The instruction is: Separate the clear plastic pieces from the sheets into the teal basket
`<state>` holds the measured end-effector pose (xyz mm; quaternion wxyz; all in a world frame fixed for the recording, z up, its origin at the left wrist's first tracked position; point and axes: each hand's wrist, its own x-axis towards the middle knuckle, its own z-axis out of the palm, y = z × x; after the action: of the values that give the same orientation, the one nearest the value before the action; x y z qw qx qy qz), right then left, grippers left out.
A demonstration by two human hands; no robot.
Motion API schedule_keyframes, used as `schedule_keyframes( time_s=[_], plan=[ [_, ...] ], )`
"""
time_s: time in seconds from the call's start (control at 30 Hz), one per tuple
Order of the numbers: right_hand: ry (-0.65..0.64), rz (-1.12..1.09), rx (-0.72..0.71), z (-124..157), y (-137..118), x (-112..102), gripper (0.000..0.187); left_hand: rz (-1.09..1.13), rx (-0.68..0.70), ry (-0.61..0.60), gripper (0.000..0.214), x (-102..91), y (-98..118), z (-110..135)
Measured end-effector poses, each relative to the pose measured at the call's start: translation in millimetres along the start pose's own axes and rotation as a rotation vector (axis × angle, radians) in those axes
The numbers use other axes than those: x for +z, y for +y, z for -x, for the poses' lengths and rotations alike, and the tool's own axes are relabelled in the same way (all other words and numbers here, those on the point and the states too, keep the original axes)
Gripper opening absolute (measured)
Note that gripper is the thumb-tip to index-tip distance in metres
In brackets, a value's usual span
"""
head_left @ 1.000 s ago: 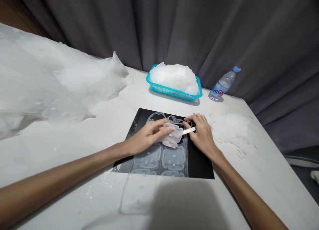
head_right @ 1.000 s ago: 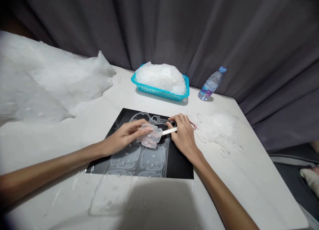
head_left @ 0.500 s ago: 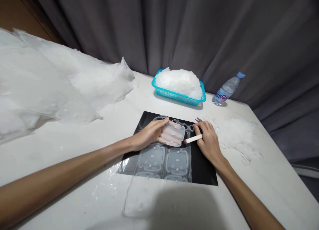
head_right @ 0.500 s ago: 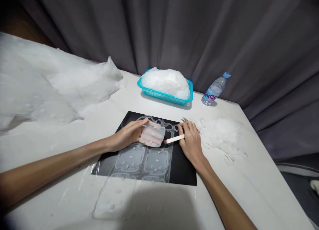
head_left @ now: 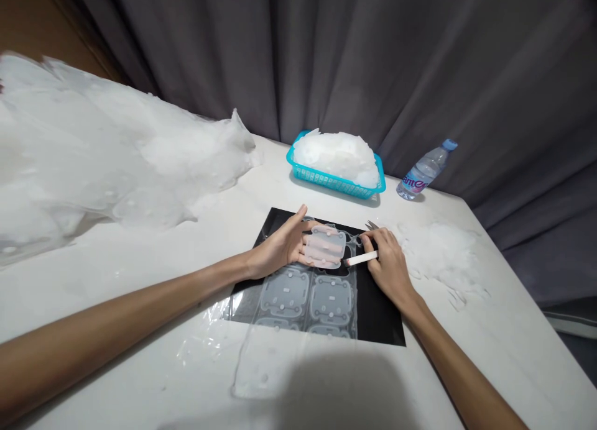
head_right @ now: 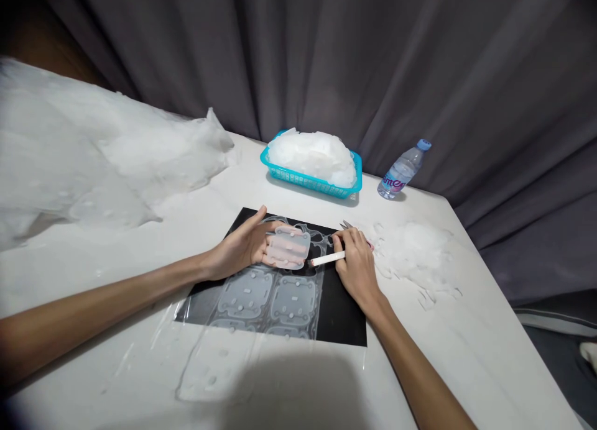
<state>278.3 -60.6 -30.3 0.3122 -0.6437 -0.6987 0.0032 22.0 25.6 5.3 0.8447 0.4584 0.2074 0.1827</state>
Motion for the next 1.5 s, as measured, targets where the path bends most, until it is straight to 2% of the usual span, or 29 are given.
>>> schedule_keyframes(
  time_s=[0.27,0.87,1.03,1.2,1.27,1.43,1.5],
  plan=[
    [0.000,0.003,0.003,-0.3,0.9,1.1,0.026,0.092,0.013,-0.056,0.087,-2.8,-0.4,-0.8],
    [0.009,-0.004,0.017,0.0,0.4,1.9,0.024,0.094,0.013,-0.051,0.088,-1.9,0.0,-0.8],
    [0.094,-0.090,0.004,0.8,-3.7,-3.0,0.022,0.067,0.015,-0.045,0.089,-0.6,1.1,-0.6],
    [0.192,-0.172,-0.095,3.4,-15.6,-9.4,0.018,0.057,0.013,-0.045,0.089,-1.9,0.9,-0.6],
    [0.178,-0.169,-0.129,5.3,-24.0,-10.1,0.024,0.073,0.017,-0.056,0.088,-3.0,-0.2,-1.2],
    [0.041,-0.116,-0.201,11.2,-48.1,-5.3,0.073,0.104,0.016,-0.073,0.087,-4.0,-2.5,-3.2],
    [0.007,-0.111,-0.206,13.0,-54.3,-1.5,0.083,0.111,0.010,-0.073,0.086,-4.2,-3.1,-3.6]
  ],
)
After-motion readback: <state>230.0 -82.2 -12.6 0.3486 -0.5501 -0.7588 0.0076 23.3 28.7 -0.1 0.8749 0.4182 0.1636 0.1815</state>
